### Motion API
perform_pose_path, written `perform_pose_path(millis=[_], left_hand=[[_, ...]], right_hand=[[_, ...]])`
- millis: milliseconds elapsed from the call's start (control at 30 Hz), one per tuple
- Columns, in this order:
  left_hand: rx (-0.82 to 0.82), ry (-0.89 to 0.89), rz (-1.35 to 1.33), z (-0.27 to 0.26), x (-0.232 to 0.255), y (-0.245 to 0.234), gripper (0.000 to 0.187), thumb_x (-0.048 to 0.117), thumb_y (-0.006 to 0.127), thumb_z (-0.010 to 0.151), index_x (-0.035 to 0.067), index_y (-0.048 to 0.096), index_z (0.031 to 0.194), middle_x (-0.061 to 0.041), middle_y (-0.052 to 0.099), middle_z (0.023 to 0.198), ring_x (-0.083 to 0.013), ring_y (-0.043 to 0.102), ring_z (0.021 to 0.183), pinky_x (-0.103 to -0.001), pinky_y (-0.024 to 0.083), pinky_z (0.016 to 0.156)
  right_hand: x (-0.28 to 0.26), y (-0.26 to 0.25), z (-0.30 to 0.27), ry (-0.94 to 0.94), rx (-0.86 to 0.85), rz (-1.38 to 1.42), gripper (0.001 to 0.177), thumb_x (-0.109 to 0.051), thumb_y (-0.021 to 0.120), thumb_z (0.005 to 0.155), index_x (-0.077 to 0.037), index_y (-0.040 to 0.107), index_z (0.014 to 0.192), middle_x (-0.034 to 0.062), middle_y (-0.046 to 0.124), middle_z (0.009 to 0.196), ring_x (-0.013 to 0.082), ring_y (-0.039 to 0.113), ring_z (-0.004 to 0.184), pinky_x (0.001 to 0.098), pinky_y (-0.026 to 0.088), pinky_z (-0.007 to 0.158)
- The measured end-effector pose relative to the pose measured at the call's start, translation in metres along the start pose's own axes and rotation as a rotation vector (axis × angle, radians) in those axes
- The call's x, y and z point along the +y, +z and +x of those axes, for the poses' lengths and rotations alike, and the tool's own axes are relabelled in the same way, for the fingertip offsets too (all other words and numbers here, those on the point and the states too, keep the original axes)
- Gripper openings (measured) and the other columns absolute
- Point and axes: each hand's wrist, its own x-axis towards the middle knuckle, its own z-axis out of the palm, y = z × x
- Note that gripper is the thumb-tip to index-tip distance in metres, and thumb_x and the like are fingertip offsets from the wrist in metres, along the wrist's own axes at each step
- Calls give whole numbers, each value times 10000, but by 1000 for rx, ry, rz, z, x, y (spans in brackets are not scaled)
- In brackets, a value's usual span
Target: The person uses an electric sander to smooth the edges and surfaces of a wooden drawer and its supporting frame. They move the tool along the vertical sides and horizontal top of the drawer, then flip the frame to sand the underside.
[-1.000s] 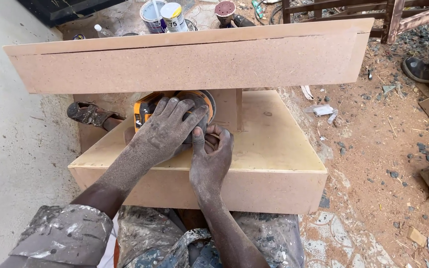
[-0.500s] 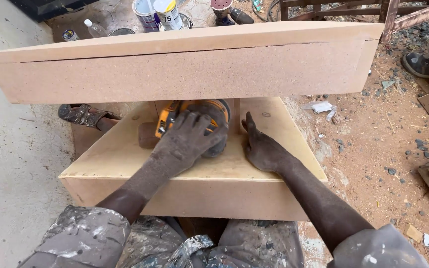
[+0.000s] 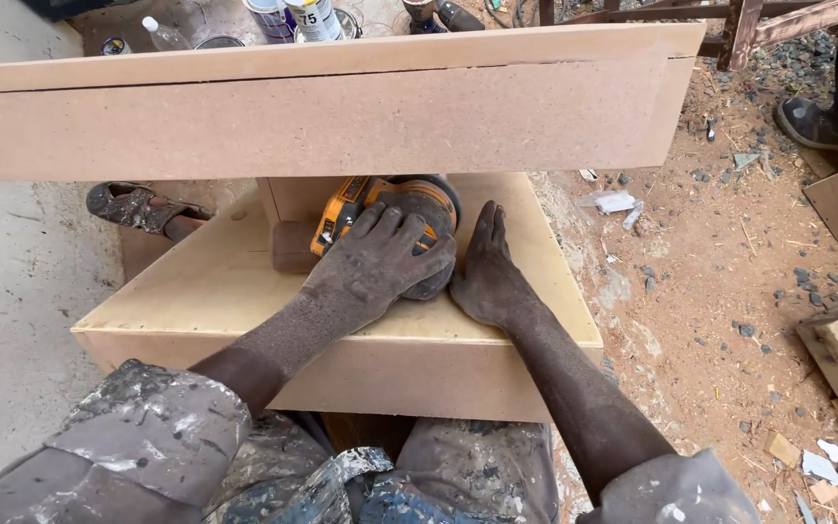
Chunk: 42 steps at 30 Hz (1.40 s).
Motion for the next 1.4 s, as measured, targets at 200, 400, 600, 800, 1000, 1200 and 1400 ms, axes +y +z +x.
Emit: perform_pose_path(millis=[200, 400, 600, 800, 1000, 1200, 1400], left_hand=[[-42, -60, 17, 4, -1, 5, 673, 231, 722, 819, 236, 468, 1442, -168, 480, 1159, -374, 566, 1081, -543, 380, 1051], [70, -330, 75, 2, -18, -1, 649, 547, 681, 856, 281, 485, 1414, -94, 439, 1078, -323, 566, 965, -480, 448, 923], [196, -501, 52, 4, -25, -7, 669, 514, 702, 892, 272, 455, 1464, -82, 414, 1065, -331, 562, 971, -486, 474, 892], [260, -581, -59, 8, -19, -22, 681, 407, 804, 840, 233, 495, 1422, -144, 450, 1098, -417, 567, 1067, -529, 455, 953], [270, -752, -37, 22, -29, -35, 628, 365, 871, 744, 154, 635, 1287, -204, 596, 1056, -449, 638, 1084, -593, 425, 1004], [300, -776, -68, 37, -23, -13, 778, 387, 885, 747, 93, 559, 1389, -273, 578, 1211, -496, 571, 1221, -598, 378, 1098], [283, -776, -210, 52, -28, 15, 744, 382, 825, 847, 171, 534, 1498, -224, 542, 1262, -396, 509, 1303, -415, 255, 1216]], right_hand=[[-12, 0, -5, -49, 42, -103, 1011, -134, 536, 835, 52, -80, 1614, 342, 5, 1672, 468, 123, 1552, 546, 276, 1244], [-8, 2, 4, -80, -41, -360, 928, -430, 431, 922, 16, 26, 1628, 265, 202, 1649, 371, 212, 1553, 506, 214, 1247], [-27, -11, -6, -58, -100, -416, 897, -474, 384, 947, 0, 51, 1632, 222, 213, 1677, 336, 200, 1564, 514, 164, 1256], [-43, -13, -16, -93, -132, -408, 803, -410, 345, 988, 4, 105, 1633, 239, 241, 1670, 355, 245, 1554, 506, 211, 1258], [-28, -2, -3, -3, -228, -491, 765, -460, 255, 1016, -19, 155, 1634, 217, 234, 1685, 353, 225, 1566, 519, 197, 1269], [-31, -4, -2, 21, -266, -502, 756, -492, 216, 1019, -60, 184, 1639, 171, 253, 1691, 326, 223, 1572, 497, 183, 1277], [-36, -7, -9, 28, -257, -492, 769, -501, 245, 1016, -50, 189, 1636, 178, 268, 1684, 321, 236, 1567, 490, 190, 1275]])
